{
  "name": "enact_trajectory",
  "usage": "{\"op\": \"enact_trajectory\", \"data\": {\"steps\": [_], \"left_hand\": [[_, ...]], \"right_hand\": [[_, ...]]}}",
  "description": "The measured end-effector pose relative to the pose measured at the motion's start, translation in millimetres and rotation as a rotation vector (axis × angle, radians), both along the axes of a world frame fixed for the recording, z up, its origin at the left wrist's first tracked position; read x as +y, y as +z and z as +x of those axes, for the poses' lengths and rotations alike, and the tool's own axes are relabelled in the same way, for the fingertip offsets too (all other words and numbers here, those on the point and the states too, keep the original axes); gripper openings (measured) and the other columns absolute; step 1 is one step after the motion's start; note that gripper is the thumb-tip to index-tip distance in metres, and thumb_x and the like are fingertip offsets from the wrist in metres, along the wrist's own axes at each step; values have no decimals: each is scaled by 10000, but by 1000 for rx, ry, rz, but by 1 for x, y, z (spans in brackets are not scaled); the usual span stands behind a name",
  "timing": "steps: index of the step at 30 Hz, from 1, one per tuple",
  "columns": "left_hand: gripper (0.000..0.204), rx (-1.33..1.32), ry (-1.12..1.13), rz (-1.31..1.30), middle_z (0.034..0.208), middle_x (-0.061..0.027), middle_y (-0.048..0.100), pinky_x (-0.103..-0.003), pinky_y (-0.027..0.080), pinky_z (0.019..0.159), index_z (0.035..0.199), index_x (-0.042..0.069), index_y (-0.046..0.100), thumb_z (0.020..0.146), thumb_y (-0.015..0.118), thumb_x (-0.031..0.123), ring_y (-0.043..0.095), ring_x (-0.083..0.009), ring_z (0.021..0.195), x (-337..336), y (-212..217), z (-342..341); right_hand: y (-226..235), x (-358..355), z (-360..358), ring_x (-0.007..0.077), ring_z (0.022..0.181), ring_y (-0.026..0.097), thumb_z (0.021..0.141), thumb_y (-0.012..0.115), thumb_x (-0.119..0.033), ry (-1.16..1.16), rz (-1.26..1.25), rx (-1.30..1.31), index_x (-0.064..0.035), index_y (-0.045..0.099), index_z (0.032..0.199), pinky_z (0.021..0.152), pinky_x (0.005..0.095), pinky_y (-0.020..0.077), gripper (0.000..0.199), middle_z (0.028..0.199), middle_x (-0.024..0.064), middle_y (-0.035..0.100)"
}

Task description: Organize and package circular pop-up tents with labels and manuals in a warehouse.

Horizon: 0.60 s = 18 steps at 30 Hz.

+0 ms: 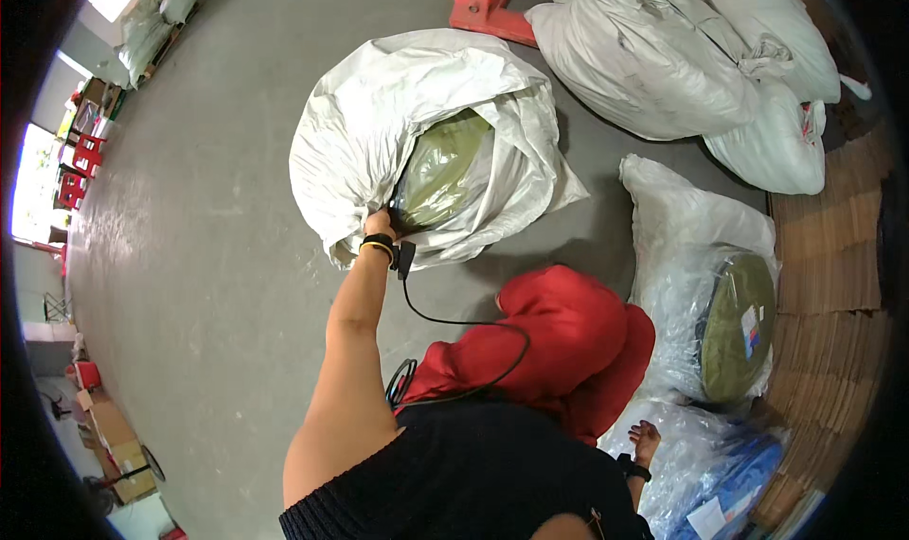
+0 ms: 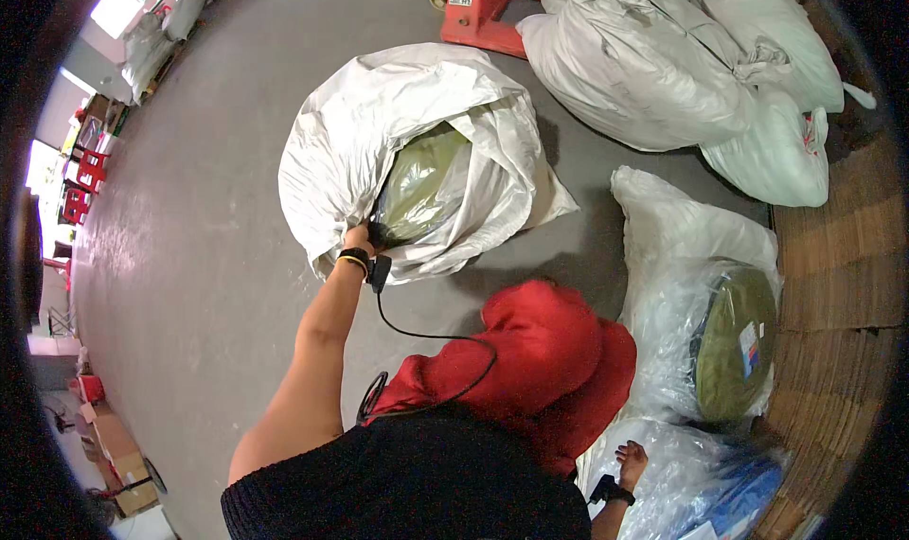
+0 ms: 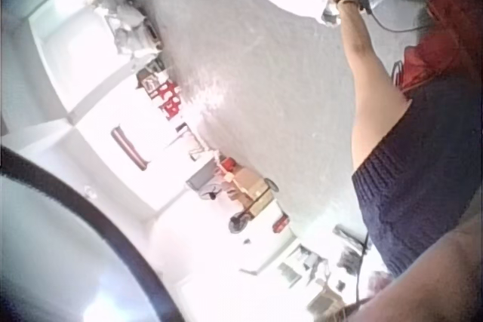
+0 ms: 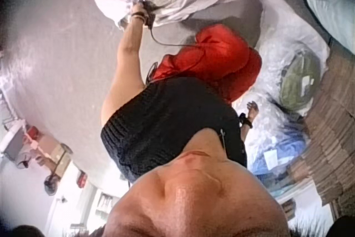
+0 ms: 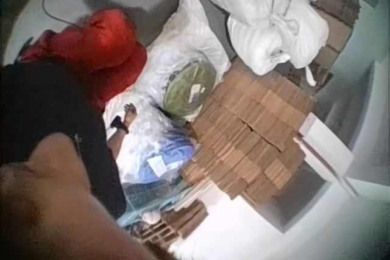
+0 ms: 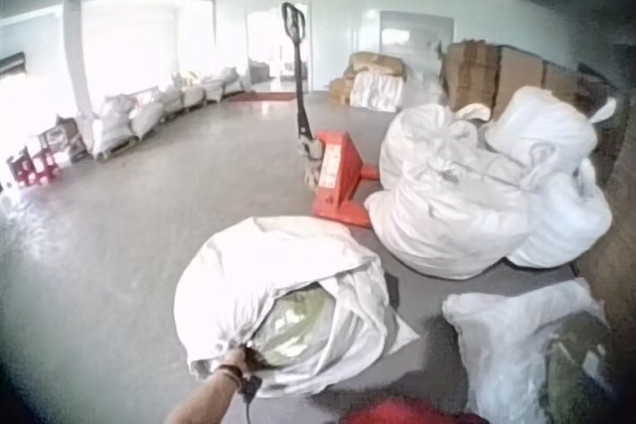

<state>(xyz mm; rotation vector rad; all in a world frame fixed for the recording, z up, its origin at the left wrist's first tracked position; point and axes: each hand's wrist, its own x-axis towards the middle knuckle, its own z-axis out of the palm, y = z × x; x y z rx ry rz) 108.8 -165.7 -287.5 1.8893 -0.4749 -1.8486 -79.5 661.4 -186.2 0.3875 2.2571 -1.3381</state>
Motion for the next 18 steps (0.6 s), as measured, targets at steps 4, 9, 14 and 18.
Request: {"op": "enact_trajectory", "data": {"steps": [4,9,14,18], "left_hand": [[797,-1012,-1376,-395,1298,-99,386,-298,324,987,1304,122,319,613,713,170,360,-250,1198,26,22,-14],[921,-924,-1244,-639,1310,-129,373,-285,310,994,1332,97,254,566,753,203,381,-228,1181,-29,-7,99],[828,-774,-1166,-568,1255,-125,439,-274,320,987,1301,64,305,582,715,104,400,-229,1172,20,24,14],[983,-842,-1139,-471,1337,-154,323,-299,291,1017,1342,68,171,534,732,77,311,-266,1239,-3,36,50]], "right_hand": [[-1,23,20,166,553,592,818,571,-261,-120,73,-82,-24,550,953,452,232,443,274,717,97,613],[-12,-3,14,179,549,599,813,575,-254,-92,111,-204,-18,539,949,443,254,458,275,713,113,617],[5,44,15,181,528,586,823,553,-251,-157,96,-72,-26,534,974,436,253,463,272,724,112,610],[12,13,-25,145,577,572,840,546,-301,70,-64,45,-19,541,961,487,228,441,307,730,83,597]]}}
